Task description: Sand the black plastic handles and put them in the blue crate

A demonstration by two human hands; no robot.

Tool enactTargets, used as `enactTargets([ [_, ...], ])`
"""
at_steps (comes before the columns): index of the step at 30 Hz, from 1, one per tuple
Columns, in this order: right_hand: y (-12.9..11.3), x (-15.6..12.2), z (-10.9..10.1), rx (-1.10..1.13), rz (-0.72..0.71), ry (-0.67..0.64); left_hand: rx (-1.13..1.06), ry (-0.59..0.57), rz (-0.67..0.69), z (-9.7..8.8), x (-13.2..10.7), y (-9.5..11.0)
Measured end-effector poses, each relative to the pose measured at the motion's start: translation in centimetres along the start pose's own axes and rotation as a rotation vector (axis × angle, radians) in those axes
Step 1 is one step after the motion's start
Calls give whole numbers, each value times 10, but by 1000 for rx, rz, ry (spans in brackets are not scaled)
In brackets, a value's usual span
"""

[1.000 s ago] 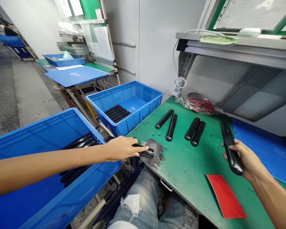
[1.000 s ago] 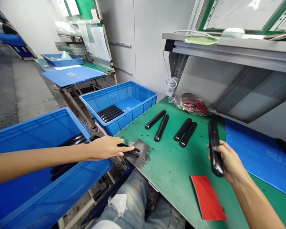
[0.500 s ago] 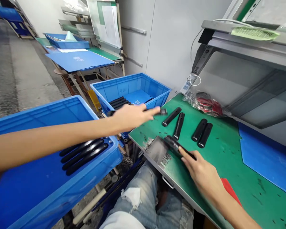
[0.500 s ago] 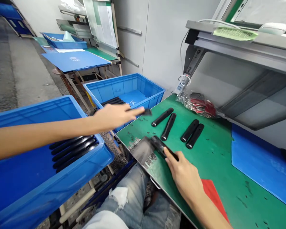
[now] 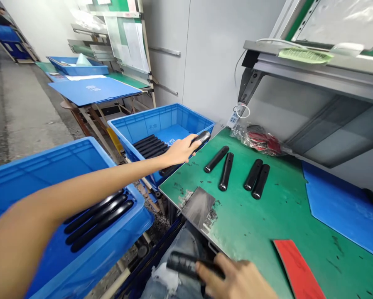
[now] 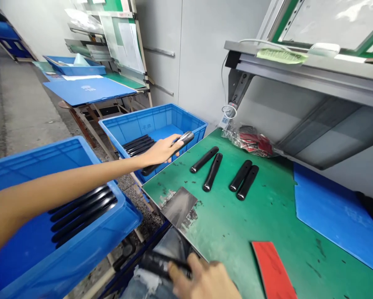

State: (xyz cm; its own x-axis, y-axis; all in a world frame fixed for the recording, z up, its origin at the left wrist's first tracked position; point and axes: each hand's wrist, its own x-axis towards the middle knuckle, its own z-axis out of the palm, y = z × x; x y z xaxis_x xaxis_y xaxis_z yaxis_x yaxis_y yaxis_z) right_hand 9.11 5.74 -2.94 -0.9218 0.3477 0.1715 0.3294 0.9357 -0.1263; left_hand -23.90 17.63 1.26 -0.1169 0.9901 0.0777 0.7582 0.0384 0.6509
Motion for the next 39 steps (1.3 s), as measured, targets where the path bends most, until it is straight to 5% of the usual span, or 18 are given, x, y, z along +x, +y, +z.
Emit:
enactTargets([
  [4, 56, 37, -18, 597, 839, 285, 35, 30, -82, 60, 73, 18],
  [8, 138, 87, 0, 509, 1078, 406, 144, 109, -139, 111, 111, 34],
  [12, 179, 116, 27, 411, 1199, 327, 231, 143, -129, 132, 121, 41],
  [17, 176, 123, 22, 289, 1185, 178, 283, 148, 84, 140, 118, 67],
  [22, 164, 102, -6, 134, 1127, 34, 329, 14, 323, 170, 109, 117],
  [28, 199, 50, -32, -83, 1271, 55, 398, -55, 208, 209, 102, 160],
  [34, 215, 23, -16, -112, 1349, 11, 335, -11, 125, 202, 93, 193],
  [39, 222, 16, -17, -53, 1416, 33, 259, 65, 325, 134, 61, 190],
])
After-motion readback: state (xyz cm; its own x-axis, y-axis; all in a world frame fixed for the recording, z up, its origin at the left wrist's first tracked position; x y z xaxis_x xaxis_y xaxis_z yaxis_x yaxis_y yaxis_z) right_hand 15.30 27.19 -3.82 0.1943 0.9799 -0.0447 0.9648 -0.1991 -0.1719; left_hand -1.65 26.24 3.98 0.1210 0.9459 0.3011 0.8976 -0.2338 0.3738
